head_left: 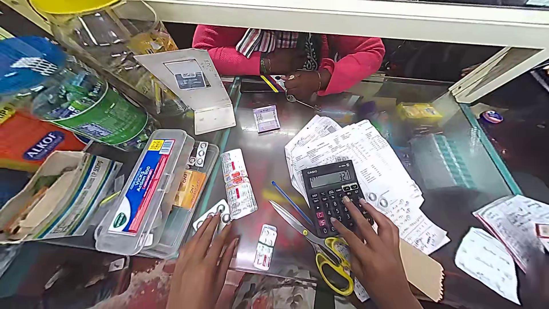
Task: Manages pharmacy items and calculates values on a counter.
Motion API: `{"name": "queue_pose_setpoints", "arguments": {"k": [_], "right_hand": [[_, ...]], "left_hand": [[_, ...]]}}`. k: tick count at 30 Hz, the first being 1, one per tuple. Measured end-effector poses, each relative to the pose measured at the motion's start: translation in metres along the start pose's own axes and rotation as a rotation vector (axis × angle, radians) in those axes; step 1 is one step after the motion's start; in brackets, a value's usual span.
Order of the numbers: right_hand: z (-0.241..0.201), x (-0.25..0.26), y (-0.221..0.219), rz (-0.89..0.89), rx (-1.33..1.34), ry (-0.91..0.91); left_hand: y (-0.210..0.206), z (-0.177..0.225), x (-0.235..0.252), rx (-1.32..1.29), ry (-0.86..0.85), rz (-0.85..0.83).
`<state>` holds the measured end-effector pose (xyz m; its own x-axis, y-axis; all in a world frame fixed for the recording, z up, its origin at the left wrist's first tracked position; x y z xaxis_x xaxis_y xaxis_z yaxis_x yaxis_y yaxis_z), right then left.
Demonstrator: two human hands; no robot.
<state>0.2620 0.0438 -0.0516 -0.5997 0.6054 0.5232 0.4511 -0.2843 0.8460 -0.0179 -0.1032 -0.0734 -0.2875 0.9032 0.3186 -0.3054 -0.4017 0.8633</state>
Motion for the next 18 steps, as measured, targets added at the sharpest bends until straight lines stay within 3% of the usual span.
{"name": "queue_pose_setpoints", "arguments": {"k": [9,18], "right_hand": [[-0.021,-0.006,-0.003,-0.044,0.011,0.124],[0.029,-0.017,0.021,0.11,-0.011,-0.157]], "left_hand": [[0.003,-0.001,-0.001,-0.022,-0.004,0.009],[0.004,0.008,0.0,-0.027,-0.036,-0.017]]}}
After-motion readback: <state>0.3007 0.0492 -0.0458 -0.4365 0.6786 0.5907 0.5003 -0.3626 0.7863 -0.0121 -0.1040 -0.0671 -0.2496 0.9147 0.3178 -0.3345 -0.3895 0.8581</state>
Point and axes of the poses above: each hand's wrist, its own x-axis towards the middle knuckle, its own y-axis out of the back of the hand, z = x × y, the point moved 5 cm from there along x, towards the middle knuckle, and after that the axes turned 4 degrees about -x, right-handed, at the moved point
